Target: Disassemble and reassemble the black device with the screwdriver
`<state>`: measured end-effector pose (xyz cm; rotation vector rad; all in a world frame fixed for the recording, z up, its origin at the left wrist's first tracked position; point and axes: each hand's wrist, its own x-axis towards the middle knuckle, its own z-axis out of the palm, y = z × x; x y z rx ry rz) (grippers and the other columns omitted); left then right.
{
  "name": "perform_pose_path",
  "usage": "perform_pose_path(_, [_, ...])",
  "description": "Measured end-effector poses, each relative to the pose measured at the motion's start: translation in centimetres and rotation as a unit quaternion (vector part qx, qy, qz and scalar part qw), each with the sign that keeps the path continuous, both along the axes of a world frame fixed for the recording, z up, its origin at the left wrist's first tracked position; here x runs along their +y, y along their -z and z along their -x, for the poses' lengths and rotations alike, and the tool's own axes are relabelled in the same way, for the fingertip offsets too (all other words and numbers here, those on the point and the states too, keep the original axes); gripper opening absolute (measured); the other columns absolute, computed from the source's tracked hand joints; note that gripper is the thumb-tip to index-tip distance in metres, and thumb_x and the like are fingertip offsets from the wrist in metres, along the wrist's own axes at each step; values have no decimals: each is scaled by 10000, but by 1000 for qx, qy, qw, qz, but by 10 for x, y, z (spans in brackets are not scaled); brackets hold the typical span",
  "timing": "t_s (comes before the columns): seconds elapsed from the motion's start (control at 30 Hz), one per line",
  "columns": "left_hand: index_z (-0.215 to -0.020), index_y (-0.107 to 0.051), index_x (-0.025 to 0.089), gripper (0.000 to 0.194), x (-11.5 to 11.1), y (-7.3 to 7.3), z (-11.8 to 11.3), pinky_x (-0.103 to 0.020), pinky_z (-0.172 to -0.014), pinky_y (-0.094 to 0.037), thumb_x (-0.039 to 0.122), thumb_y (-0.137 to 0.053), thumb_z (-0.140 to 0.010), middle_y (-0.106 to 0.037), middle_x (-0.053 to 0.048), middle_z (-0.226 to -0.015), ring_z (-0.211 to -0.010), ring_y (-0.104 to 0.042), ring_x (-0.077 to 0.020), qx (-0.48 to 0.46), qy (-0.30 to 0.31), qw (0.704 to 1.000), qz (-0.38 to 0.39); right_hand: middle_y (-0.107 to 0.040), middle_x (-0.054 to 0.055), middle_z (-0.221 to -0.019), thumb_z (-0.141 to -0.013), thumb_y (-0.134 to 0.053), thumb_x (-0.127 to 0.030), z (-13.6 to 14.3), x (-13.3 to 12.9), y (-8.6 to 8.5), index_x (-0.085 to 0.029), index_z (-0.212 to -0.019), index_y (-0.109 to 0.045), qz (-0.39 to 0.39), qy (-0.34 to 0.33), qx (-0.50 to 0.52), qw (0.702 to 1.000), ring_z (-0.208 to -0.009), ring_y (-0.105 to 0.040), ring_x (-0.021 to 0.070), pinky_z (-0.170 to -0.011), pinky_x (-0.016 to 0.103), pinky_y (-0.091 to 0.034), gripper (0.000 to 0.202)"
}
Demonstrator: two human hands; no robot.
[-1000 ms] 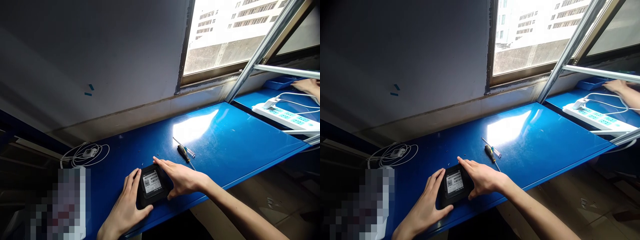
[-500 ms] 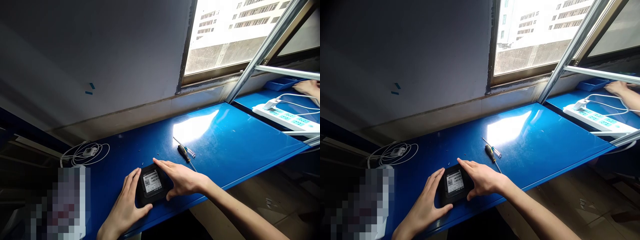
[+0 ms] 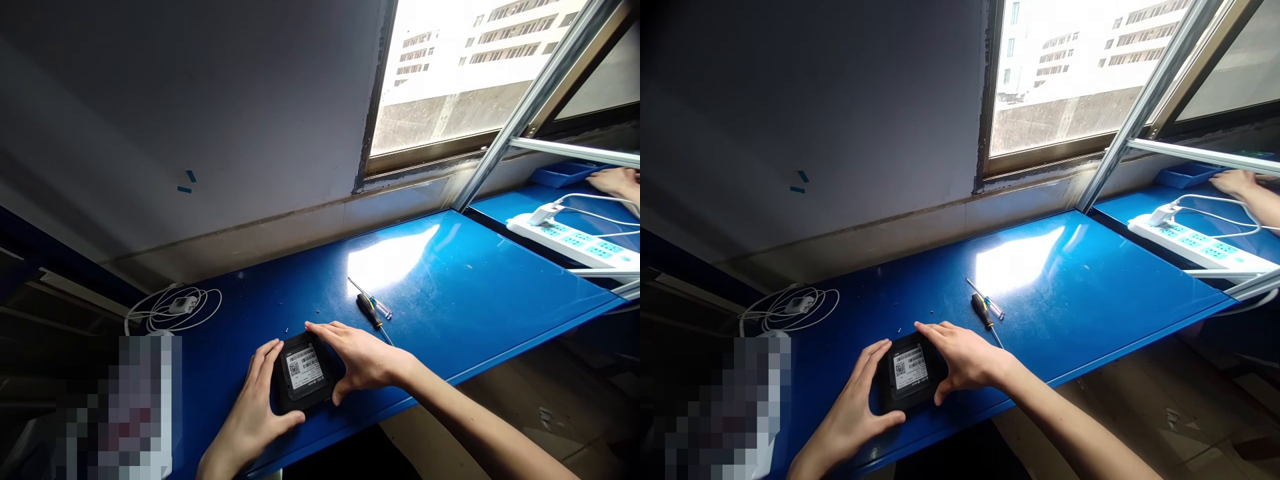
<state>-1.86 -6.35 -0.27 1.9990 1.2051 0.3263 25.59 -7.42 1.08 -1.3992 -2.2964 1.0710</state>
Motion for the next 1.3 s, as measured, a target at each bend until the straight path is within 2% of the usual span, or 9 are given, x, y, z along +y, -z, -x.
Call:
perform_pose_path(0.33, [-1601,-372,171,1053,2,-21,-10,-509,-1247,-360,252,-839,-661,-421,-147,-1640,-1529,-370,-359,152,13,988,-22,-440,209,-1623,-551,-987,-215,14,-2,-13,-194,-1668,-174,28,28,-82,996,-1460,-479,401,-1139,460,-474,1382])
perform_pose_path(0.57, [-1543,-493,206,993,4,-28,-21,-621,-1217,-351,304,-864,-627,-391,-162,-1617,-1495,-386,-430,201,58,976,-60,-377,254,-1640,-454,-1028,-204,34,8,-21,-186,-1663,-202,8,-17,-186,982,-1350,-577,468,-1061,489,-545,1464])
perform_pose_path(0.8, [-1499,-541,168,992,6,-36,-35,-613,-1203,-357,174,-876,-565,-464,-231,-1553,-1407,-507,-455,262,66,960,-78,-460,350,-1544,-348,-1064,-300,57,18,-8,-67,-1628,-256,-54,-51,-243,967,-1431,-471,501,-1166,530,-440,1532])
perform_pose_path(0.93, [-1491,-545,140,996,5,-39,-40,-600,-1167,-402,154,-879,-553,-470,-269,-1536,-1354,-571,-459,283,68,953,-89,-453,328,-1562,-350,-1058,-233,55,16,-11,-109,-1632,-260,-39,-52,-244,967,-1447,-460,480,-1137,486,-471,1516])
perform_pose_path(1.07, [-1513,-530,159,987,1,-36,-31,-578,-1124,-457,187,-858,-583,-452,-226,-1575,-1338,-594,-440,259,48,962,-70,-386,244,-1642,-558,-1009,-329,28,1,-22,-150,-1633,-289,-27,-32,-168,985,-1516,-375,437,-1201,501,-416,1306])
perform_pose_path(1.1, [-1524,-520,179,977,0,-34,-27,-571,-1111,-472,203,-845,-603,-453,-199,-1587,-1341,-592,-430,245,38,967,-65,-431,209,-1628,-654,-960,-401,18,-3,-26,-162,-1620,-329,-33,2,-158,987,-1508,-398,413,-1202,494,-418,1178])
perform_pose_path(1.17, [-1544,-494,250,942,-3,-28,-19,-562,-1068,-511,245,-810,-657,-461,-129,-1606,-1338,-596,-409,207,11,977,-55,-592,127,-1512,-841,-815,-469,-3,-7,-34,-245,-1565,-433,-49,148,-196,968,-1392,-556,337,-1100,431,-520,849])
perform_pose_path(1.23, [-1552,-472,329,897,-6,-21,-10,-556,-1032,-539,286,-774,-708,-457,-67,-1621,-1329,-602,-389,164,-10,985,-46,-627,175,-1435,-1015,-576,-447,-22,-7,-41,-209,-1510,-483,-53,231,-238,942,-1237,-664,339,-935,440,-592,557])
perform_pose_path(1.3, [-1565,-445,362,888,-9,-12,-2,-559,-1058,-523,312,-765,-738,-429,-44,-1641,-1354,-578,-381,134,-15,990,-40,-668,207,-1325,-1042,-505,-440,-37,-2,-45,-185,-1403,-565,-44,278,-275,919,-1054,-738,350,-807,437,-605,446])
